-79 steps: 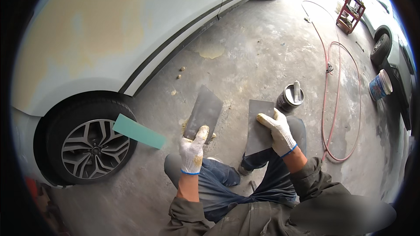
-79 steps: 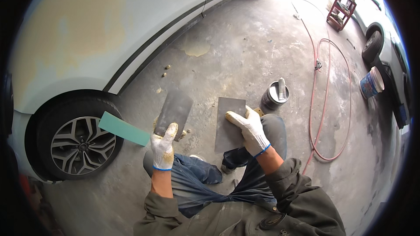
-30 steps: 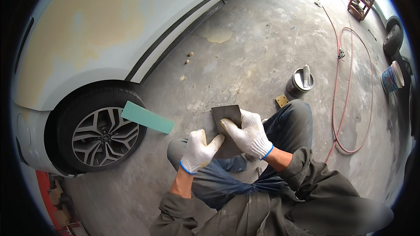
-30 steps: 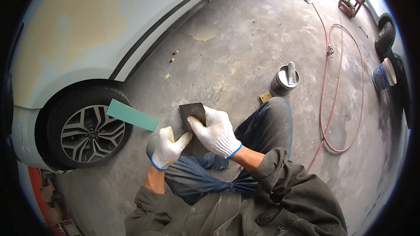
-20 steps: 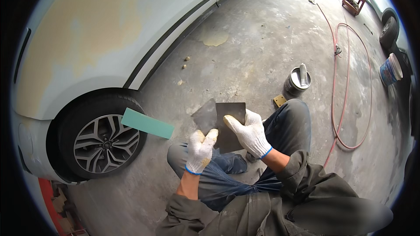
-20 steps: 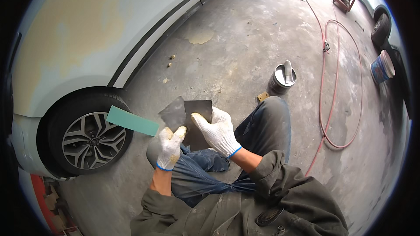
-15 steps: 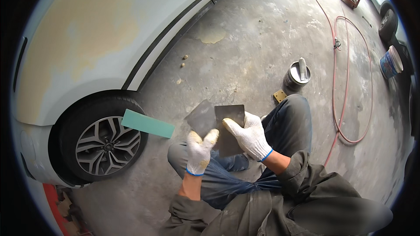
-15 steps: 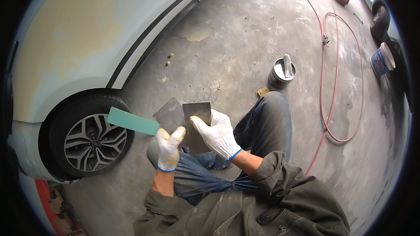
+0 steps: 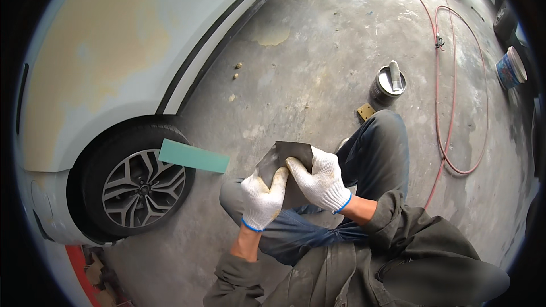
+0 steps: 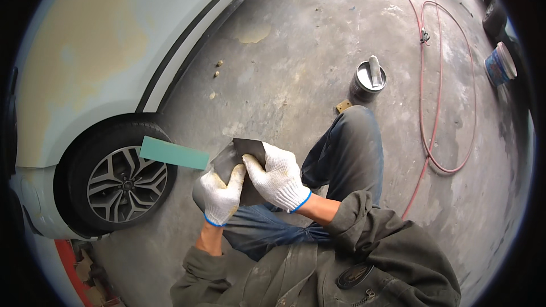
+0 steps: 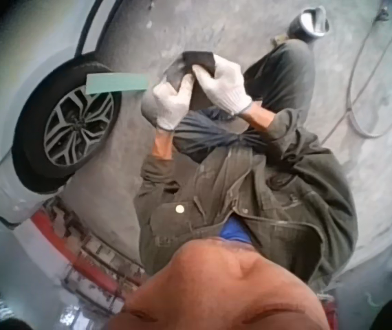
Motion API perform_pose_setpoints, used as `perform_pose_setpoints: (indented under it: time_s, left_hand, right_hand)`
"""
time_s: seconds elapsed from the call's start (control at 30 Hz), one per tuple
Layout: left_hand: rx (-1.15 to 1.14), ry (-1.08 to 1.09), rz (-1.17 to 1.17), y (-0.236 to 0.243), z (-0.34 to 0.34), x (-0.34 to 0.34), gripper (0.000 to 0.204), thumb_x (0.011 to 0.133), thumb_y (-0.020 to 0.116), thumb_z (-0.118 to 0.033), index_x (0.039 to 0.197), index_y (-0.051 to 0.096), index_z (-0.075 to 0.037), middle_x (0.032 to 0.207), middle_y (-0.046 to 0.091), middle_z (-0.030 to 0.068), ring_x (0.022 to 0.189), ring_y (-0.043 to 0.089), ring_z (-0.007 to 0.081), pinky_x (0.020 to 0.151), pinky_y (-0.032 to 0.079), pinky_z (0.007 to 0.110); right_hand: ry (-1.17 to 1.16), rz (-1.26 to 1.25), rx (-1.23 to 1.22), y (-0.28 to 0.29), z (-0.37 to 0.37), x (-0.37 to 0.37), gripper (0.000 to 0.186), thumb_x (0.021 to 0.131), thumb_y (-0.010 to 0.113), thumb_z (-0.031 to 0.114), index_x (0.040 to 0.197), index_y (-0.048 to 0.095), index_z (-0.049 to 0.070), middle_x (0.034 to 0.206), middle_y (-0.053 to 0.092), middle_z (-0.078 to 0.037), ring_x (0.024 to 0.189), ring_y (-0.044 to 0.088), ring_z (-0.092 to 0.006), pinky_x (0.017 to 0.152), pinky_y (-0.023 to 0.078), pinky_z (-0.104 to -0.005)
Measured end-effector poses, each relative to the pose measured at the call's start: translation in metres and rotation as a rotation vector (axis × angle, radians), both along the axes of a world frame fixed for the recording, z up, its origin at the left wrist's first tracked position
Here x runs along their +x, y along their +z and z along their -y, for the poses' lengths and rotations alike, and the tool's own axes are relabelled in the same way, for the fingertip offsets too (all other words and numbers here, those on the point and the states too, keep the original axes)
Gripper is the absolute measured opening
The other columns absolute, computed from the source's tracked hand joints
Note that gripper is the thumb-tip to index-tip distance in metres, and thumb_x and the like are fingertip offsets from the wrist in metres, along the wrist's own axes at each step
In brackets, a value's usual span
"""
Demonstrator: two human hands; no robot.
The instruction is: The person puts on gloves, retrieves sandpaper and a sanding block, and sits on the floor to sand the side panel of a white car. They repeatedly rub the sandpaper against the block and the car's surface, then wipe the panel with their hand.
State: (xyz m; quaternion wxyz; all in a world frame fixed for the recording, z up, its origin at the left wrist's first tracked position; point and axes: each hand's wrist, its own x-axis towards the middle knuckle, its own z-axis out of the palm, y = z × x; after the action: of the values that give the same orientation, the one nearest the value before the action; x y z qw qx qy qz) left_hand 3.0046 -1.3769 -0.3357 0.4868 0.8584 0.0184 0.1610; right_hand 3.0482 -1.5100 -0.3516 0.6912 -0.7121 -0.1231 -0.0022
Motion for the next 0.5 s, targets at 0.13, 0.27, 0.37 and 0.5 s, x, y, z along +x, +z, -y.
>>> perform_pose_setpoints:
  time_s: [0.13,0.27,0.37,0.5]
  left_hand:
    - [0.075,-0.106,-0.09,-0.001,-0.011,-0.001,0.015,0.087,0.064,-0.007,0.098,0.065,0.003,0.075,0.068,0.0179,0.064,0.068,0.0268,0.057,0.051,0.034]
    - [0.045,-0.17,-0.132,-0.001,-0.016,-0.001,0.013,0.086,0.063,-0.008,0.093,0.064,0.003,0.073,0.066,0.0193,0.064,0.067,0.0313,0.056,0.05,0.035]
    - [0.053,-0.231,-0.14,0.002,-0.02,0.001,0.013,0.086,0.061,-0.009,0.091,0.064,0.003,0.074,0.066,0.0206,0.066,0.067,0.034,0.057,0.05,0.036]
    - [-0.172,-0.292,-0.24,-0.007,-0.028,-0.001,0.02,0.085,0.055,-0.009,0.096,0.064,0.006,0.074,0.065,0.0223,0.069,0.068,0.0292,0.062,0.051,0.035]
  right_hand:
    - [0.028,0.092,-0.153,0.005,0.004,0.001,0.017,0.082,0.065,0.008,0.098,0.067,0.004,0.084,0.067,-0.017,0.075,0.067,-0.0336,0.065,0.053,-0.0356]
    - [0.045,0.191,-0.187,0.004,0.005,0.002,0.015,0.08,0.066,0.004,0.094,0.067,-0.001,0.078,0.067,-0.018,0.069,0.068,-0.0311,0.061,0.053,-0.0331]
    - [0.073,0.262,-0.214,0.009,0.005,0.001,0.015,0.079,0.067,0.004,0.094,0.067,-0.001,0.076,0.066,-0.018,0.068,0.068,-0.0317,0.06,0.053,-0.0342]
    - [0.202,0.351,-0.277,0.018,0.005,0.001,0.016,0.08,0.067,0.005,0.094,0.067,-0.001,0.077,0.066,-0.017,0.068,0.067,-0.0336,0.061,0.053,-0.0354]
